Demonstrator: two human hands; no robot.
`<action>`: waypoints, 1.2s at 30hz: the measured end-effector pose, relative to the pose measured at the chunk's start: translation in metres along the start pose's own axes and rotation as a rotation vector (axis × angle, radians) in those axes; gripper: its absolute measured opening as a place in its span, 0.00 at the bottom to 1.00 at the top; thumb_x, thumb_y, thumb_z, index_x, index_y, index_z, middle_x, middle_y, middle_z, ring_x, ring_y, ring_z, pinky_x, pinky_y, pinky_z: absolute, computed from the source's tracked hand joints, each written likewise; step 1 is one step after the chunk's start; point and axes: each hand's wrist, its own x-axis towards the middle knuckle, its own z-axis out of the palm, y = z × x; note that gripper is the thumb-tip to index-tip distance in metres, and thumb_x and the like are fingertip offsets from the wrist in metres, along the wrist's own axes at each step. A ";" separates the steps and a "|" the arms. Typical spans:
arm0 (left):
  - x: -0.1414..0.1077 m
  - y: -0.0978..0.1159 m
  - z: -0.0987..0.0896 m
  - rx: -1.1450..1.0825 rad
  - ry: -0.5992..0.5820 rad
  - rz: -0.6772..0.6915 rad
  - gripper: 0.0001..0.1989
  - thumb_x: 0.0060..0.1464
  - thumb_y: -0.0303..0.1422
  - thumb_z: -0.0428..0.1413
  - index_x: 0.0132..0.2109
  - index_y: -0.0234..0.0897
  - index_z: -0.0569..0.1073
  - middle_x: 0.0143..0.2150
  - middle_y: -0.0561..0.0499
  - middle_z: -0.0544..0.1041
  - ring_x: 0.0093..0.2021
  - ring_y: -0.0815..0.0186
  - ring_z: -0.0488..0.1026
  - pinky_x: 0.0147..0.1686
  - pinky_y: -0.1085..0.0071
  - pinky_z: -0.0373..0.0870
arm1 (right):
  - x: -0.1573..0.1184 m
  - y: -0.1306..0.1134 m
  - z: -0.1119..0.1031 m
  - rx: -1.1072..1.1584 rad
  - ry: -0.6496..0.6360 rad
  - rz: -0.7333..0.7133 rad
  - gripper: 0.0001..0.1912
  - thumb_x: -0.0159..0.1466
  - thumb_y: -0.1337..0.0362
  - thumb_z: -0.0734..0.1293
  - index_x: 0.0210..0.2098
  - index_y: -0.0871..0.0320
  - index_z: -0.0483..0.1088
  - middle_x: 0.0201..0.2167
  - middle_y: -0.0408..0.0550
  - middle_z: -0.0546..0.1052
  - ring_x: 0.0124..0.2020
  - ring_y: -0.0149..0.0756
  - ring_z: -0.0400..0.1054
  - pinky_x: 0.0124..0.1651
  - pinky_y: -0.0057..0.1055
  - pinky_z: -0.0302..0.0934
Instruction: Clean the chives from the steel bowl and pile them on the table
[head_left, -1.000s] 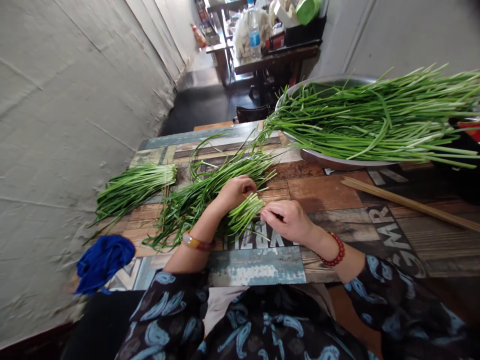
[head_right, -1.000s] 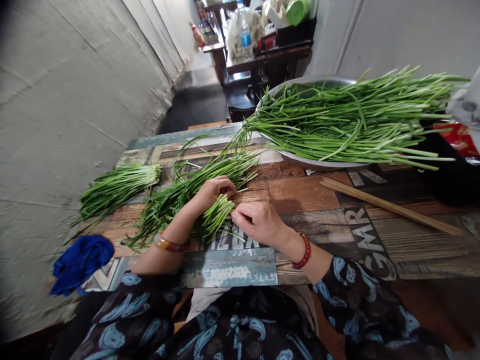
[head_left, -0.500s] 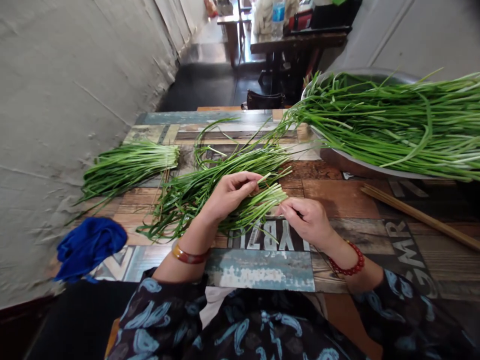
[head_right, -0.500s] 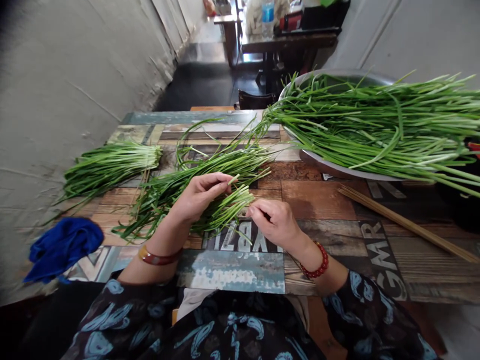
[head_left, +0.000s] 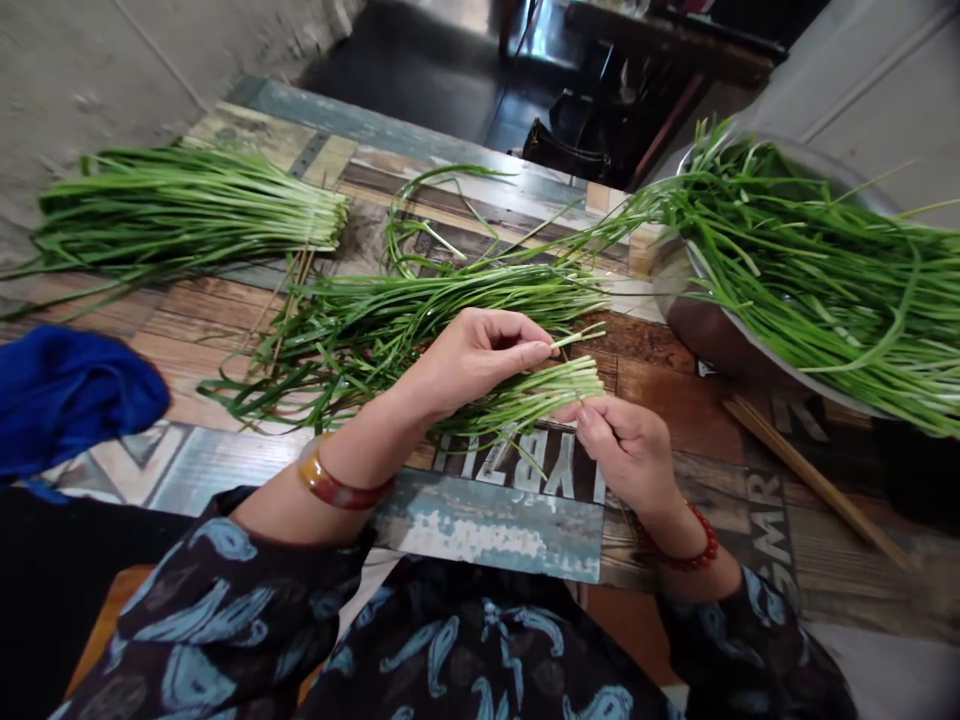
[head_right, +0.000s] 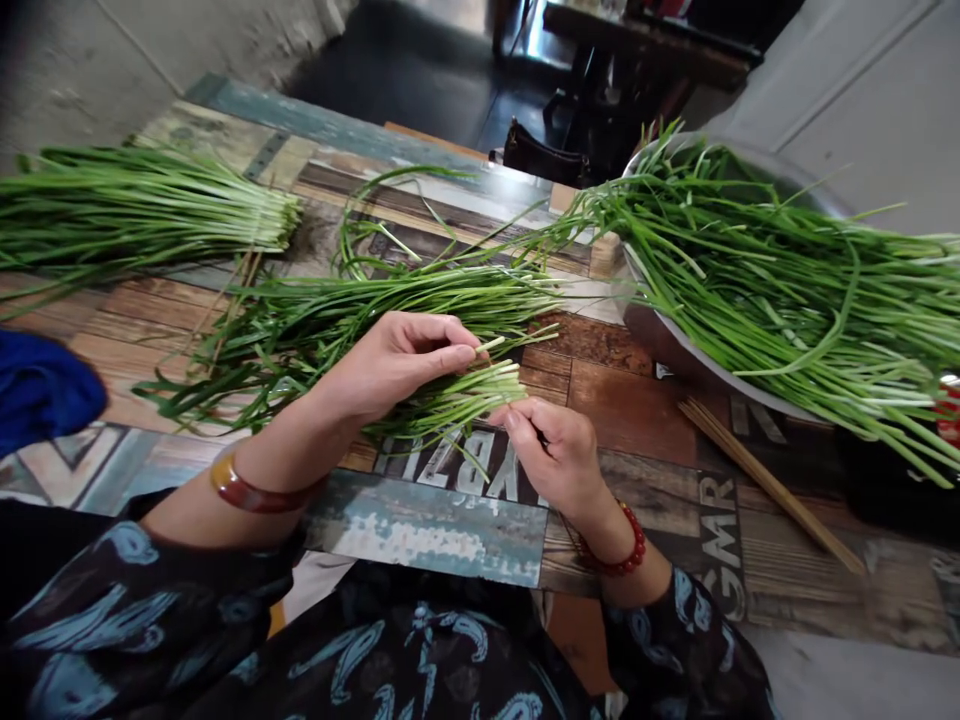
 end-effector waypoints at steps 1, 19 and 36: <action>0.000 0.000 0.000 0.005 -0.005 0.002 0.13 0.52 0.40 0.63 0.33 0.31 0.80 0.32 0.48 0.80 0.31 0.69 0.72 0.33 0.73 0.67 | -0.001 0.001 0.000 0.007 -0.003 0.008 0.13 0.69 0.64 0.61 0.35 0.59 0.78 0.18 0.40 0.71 0.21 0.28 0.66 0.23 0.25 0.57; 0.000 -0.004 0.001 0.000 0.021 0.011 0.11 0.52 0.38 0.63 0.34 0.32 0.82 0.33 0.48 0.81 0.33 0.67 0.74 0.35 0.72 0.70 | -0.001 0.001 -0.001 0.025 -0.042 0.012 0.15 0.71 0.62 0.60 0.37 0.58 0.78 0.17 0.41 0.68 0.21 0.29 0.65 0.22 0.25 0.55; 0.000 0.003 0.001 0.147 0.026 0.137 0.08 0.53 0.35 0.62 0.31 0.34 0.81 0.30 0.49 0.79 0.32 0.67 0.72 0.32 0.71 0.66 | 0.000 0.001 0.001 0.005 -0.047 0.031 0.16 0.71 0.61 0.60 0.36 0.58 0.77 0.17 0.40 0.67 0.20 0.29 0.64 0.22 0.25 0.55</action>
